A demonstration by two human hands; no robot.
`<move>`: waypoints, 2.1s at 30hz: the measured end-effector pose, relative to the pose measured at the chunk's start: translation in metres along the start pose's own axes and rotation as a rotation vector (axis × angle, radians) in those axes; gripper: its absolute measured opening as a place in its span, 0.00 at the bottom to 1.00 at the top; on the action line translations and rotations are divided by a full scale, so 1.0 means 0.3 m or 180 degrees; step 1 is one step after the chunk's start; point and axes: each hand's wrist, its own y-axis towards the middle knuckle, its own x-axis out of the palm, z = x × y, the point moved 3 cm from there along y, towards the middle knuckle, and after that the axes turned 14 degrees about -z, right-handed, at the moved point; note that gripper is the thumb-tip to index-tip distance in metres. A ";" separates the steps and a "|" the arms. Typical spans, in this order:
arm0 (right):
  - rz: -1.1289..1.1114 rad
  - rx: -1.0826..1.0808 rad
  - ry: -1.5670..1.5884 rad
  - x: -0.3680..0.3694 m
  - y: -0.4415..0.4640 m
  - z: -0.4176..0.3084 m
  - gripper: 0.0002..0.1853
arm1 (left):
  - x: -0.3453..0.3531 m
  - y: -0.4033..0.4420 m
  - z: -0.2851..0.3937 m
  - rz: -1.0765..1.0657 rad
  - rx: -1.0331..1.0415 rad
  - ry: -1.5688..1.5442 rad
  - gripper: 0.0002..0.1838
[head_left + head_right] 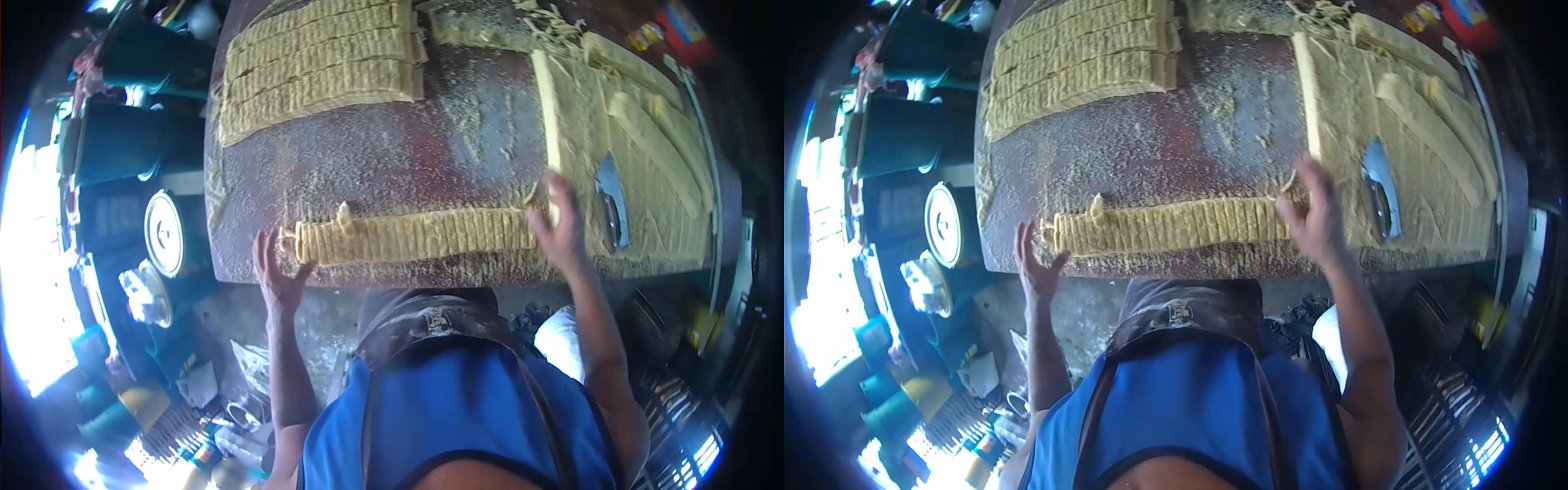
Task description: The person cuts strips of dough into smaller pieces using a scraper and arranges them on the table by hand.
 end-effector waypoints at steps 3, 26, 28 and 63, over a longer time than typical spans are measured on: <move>-0.0416 -0.0040 -0.0865 0.156 -0.124 -0.082 0.48 | 0.094 -0.050 0.032 -0.0420 -0.0323 -0.0273 0.72; 0.0666 0.0338 -0.1261 0.632 0.725 -0.362 0.61 | -0.096 0.693 -0.331 0.0398 0.0111 -0.0742 0.60; 0.0590 0.0481 -0.1246 0.597 0.737 -0.399 0.60 | -0.106 0.688 -0.357 0.0448 0.0272 -0.0778 0.58; 0.3320 -0.2428 0.1415 -0.683 -0.874 -0.913 0.10 | -0.871 -0.279 0.557 0.3341 0.3430 -0.1313 0.16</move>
